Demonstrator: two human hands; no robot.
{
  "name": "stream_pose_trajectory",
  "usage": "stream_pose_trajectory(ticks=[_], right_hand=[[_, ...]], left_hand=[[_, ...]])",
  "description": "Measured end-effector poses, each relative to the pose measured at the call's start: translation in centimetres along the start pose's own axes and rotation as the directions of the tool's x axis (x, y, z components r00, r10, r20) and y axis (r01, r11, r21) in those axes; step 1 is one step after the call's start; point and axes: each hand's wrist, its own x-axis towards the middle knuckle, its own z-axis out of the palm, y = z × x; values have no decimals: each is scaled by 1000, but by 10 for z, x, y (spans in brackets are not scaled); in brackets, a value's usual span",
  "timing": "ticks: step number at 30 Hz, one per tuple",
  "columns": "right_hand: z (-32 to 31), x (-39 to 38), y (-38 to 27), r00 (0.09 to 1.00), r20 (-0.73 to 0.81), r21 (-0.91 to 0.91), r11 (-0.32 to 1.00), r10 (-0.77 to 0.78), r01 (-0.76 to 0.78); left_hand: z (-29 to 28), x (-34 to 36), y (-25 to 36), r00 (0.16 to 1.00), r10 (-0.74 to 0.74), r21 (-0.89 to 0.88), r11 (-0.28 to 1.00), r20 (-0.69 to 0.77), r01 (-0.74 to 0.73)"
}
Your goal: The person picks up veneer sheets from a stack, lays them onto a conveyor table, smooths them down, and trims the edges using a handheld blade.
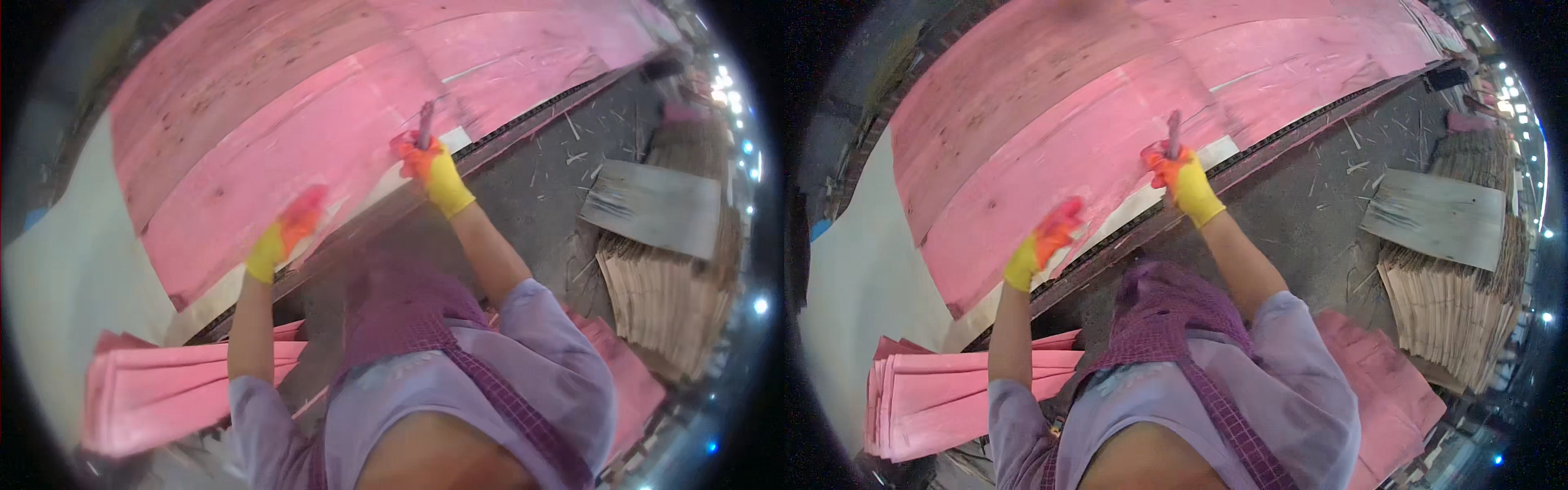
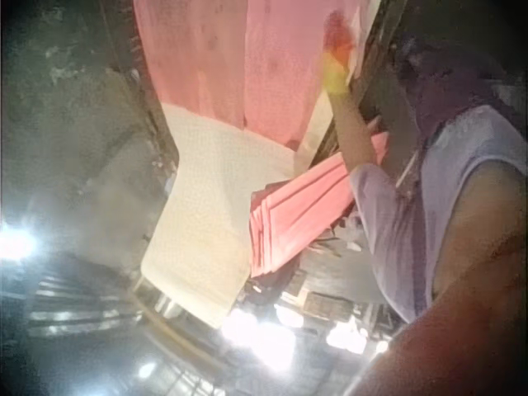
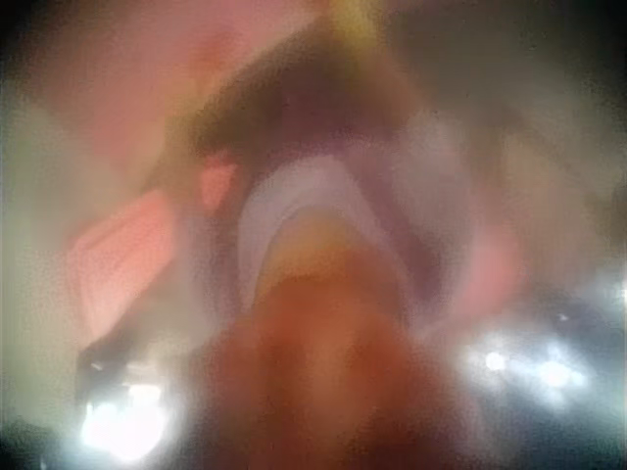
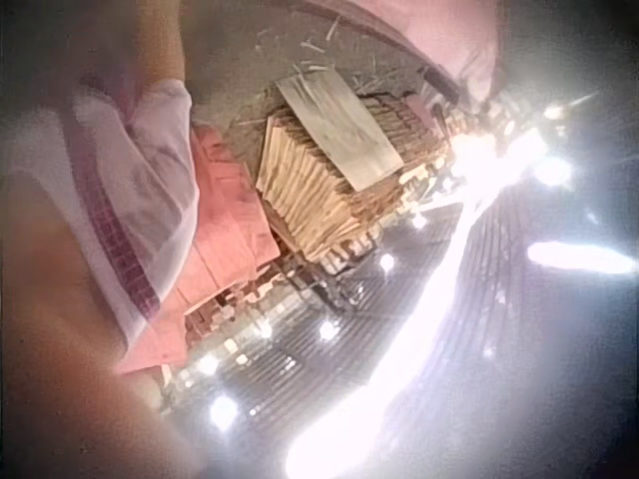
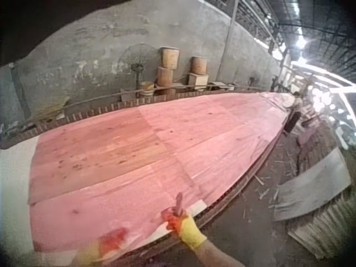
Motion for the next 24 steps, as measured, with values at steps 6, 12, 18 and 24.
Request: stream_pose_trajectory(ticks=[6, 12, 18, 24], right_hand=[[-50, 8, 2, 995, 89, -3, 999, 51, -51], [-54, -41, 91, 697, 456, 144, 727, 553, -671], [-133, 33, 100, 851, 333, 297, 811, 407, -504], [-329, 232, 11, 951, -308, -112, 994, -18, -18]], left_hand=[[104, 12, 27, 938, -347, 201, 919, 11, 338], [159, 35, 68, 963, -268, -69, 961, -2, 268], [84, 60, -8, 848, 479, 971, 42, -226, 235], [37, 94, -112, 661, -127, 18, 978, -740, 208]])
